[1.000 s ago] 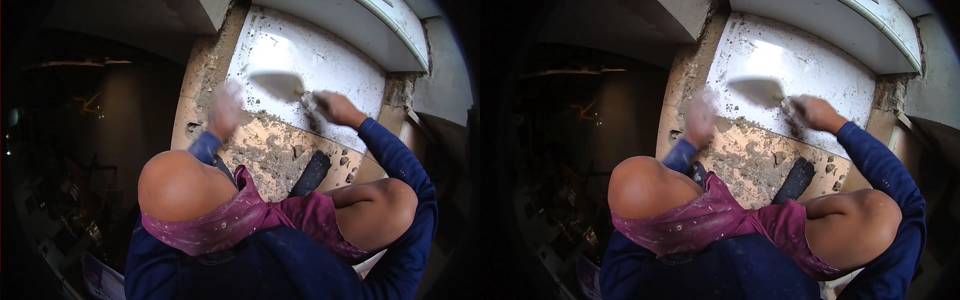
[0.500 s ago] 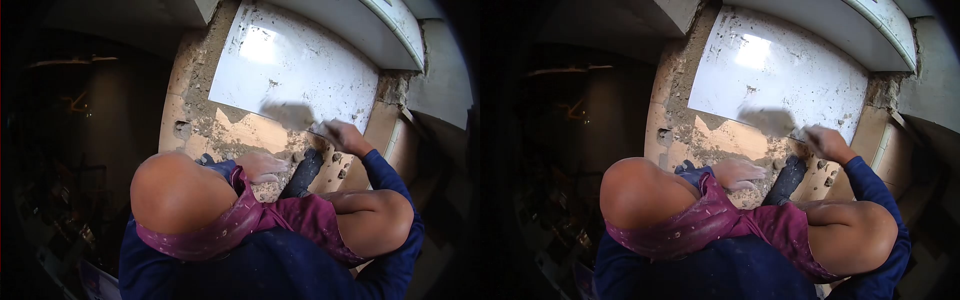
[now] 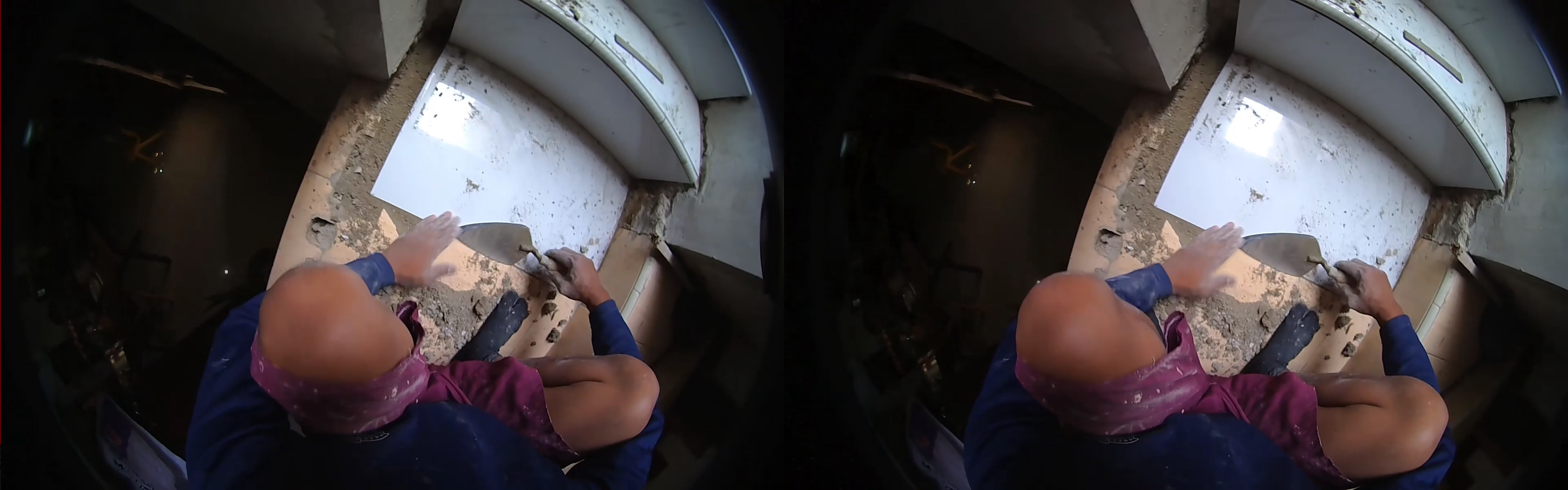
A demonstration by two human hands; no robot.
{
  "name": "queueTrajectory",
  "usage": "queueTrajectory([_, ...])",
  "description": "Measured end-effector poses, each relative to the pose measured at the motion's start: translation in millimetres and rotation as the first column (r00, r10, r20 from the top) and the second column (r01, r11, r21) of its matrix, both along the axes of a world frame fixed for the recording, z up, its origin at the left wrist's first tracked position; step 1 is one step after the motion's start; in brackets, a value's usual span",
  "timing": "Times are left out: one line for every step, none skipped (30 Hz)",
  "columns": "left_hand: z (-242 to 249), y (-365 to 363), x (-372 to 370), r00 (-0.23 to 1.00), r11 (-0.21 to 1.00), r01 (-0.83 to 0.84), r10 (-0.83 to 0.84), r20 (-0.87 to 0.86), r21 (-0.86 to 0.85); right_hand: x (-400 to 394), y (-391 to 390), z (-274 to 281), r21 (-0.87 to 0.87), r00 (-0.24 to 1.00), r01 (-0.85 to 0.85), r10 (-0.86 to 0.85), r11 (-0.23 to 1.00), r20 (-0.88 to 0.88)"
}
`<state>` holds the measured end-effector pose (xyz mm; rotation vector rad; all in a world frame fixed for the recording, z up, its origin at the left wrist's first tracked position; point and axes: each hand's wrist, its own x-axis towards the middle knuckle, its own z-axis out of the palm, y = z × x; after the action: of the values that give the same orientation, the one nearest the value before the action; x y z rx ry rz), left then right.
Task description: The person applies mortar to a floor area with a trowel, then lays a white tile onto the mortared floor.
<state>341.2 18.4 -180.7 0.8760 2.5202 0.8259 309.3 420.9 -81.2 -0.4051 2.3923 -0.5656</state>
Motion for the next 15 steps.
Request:
queueTrajectory([0, -8, -25, 0.998, 0.998, -0.061, 0.061, 0.002, 0.031, 4, 10, -11, -0.051, 0.996, 0.085, -0.085, 0.995, 0.009])
queueTrajectory([0, -15, -50, 0.992, 0.99, -0.124, 0.124, 0.011, 0.067, 6, 15, -16, -0.096, 0.986, 0.169, -0.167, 0.981, 0.027])
queueTrajectory([-1, -22, -79, 0.96, 0.966, -0.258, 0.256, -0.116, 0.001, 1, 13, -8, -0.114, 0.953, 0.29, -0.275, 0.95, 0.129])
queueTrajectory([-2, -30, -107, 0.895, 0.918, -0.393, 0.371, -0.248, -0.047, 0, 12, -7, -0.094, 0.942, 0.33, -0.323, 0.939, 0.087])
queueTrajectory([-2, -35, -128, 0.898, 0.926, -0.373, 0.343, -0.276, -0.062, -2, 13, -5, -0.076, 0.929, 0.369, -0.367, 0.926, 0.039])
queueTrajectory([-3, -38, -151, 0.898, 0.934, -0.349, 0.31, -0.311, -0.076, -7, 14, -3, -0.063, 0.91, 0.412, -0.414, 0.909, -0.017])
queueTrajectory([-9, -36, -173, 0.89, 0.936, -0.346, 0.303, -0.34, -0.072, -7, 22, -15, -0.095, 0.883, 0.466, -0.469, 0.88, -0.014])
queueTrajectory([-17, -30, -193, 0.882, 0.937, -0.343, 0.296, -0.365, -0.068, -9, 13, -9, -0.155, 0.82, 0.572, -0.566, 0.805, 0.082])
queueTrajectory([-26, -23, -214, 0.874, 0.937, -0.343, 0.293, -0.389, -0.065, -8, 8, -10, -0.18, 0.796, 0.603, -0.6, 0.777, 0.078])
queueTrajectory([-27, -13, -237, 0.854, 0.897, -0.429, 0.363, -0.373, -0.11, -7, 4, -13, -0.202, 0.772, 0.632, -0.631, 0.748, 0.077])
queueTrajectory([-25, -1, -259, 0.829, 0.846, -0.509, 0.431, -0.356, -0.159, -7, -4, -7, -0.199, 0.766, 0.641, -0.634, 0.742, 0.105])
queueTrajectory([-25, 10, -274, 0.797, 0.786, -0.581, 0.499, -0.339, -0.211, -7, -10, -5, -0.208, 0.753, 0.657, -0.646, 0.725, 0.124])
queueTrajectory([-27, 18, -281, 0.808, 0.815, -0.547, 0.455, -0.374, -0.191, -8, -19, 0, -0.22, 0.743, 0.668, -0.654, 0.711, 0.141])
queueTrajectory([-20, 28, -277, 0.888, 0.887, -0.408, 0.329, -0.322, -0.218, -7, -24, 3, -0.232, 0.729, 0.683, -0.665, 0.693, 0.163])
queueTrajectory([-13, 38, -267, 0.944, 0.937, -0.256, 0.19, -0.269, -0.238, -3, -23, 2, -0.217, 0.728, 0.685, -0.666, 0.696, 0.16])
